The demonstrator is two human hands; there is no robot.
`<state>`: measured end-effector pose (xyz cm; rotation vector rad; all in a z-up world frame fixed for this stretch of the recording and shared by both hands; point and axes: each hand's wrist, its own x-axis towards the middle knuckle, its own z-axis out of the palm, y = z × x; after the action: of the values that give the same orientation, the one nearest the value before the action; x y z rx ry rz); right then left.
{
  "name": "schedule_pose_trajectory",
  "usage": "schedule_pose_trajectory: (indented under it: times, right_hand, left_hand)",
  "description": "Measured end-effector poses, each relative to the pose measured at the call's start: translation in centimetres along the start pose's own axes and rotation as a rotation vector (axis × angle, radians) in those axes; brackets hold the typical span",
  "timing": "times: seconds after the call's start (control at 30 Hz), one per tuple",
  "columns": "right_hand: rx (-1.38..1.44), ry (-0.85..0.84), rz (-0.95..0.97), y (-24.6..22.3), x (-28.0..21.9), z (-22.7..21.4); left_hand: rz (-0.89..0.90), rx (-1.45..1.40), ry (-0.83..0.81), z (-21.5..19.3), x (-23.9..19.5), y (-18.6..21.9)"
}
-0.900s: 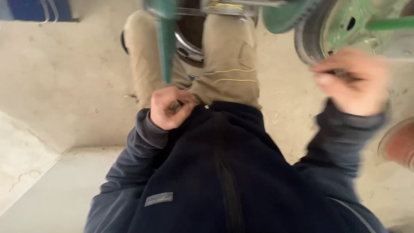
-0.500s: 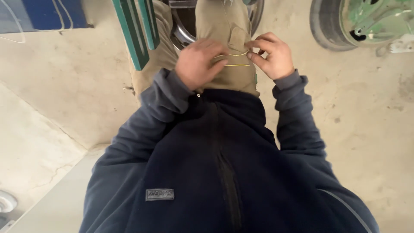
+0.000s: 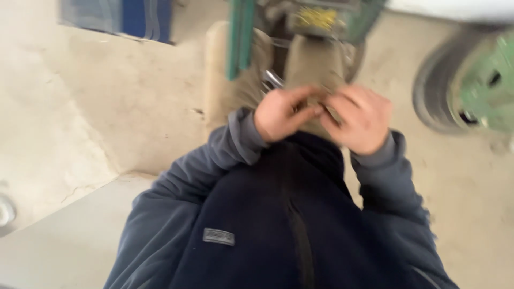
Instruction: The recorder winds copper wire onto a motor coil form using a manual winding machine.
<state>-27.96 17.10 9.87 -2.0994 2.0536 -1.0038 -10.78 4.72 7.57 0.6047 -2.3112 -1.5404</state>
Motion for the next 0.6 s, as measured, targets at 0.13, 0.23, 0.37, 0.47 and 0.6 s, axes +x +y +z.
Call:
schedule_pose_trajectory:
  times: [0.13, 0.23, 0.37, 0.47, 0.6]
  right_hand:
    - [0.067, -0.003, -0.088, -1.6, 1.5, 1.7]
    - [0.109, -0.052, -0.073, -1.9, 2.9, 2.6]
    - [0.258, -0.13, -0.044, -2.2, 4.7, 3.2]
    - [0.312, -0.174, 0.119, -0.9, 4.4, 3.3]
    - [0.263, -0.294, 0.285, 1.9, -1.3, 6.2]
  left_hand:
    - [0.176, 0.233, 0.169, -4.8, -3.1, 0.2]
    - [0.174, 0.351, 0.085, -8.7, -3.8, 0.4]
    - [0.308, 0.45, 0.002, -12.9, -3.5, 1.3]
    - [0.347, 0.561, 0.115, -18.2, -1.2, 0.6]
    - [0.227, 0.661, 0.327, -24.9, 2.4, -0.2]
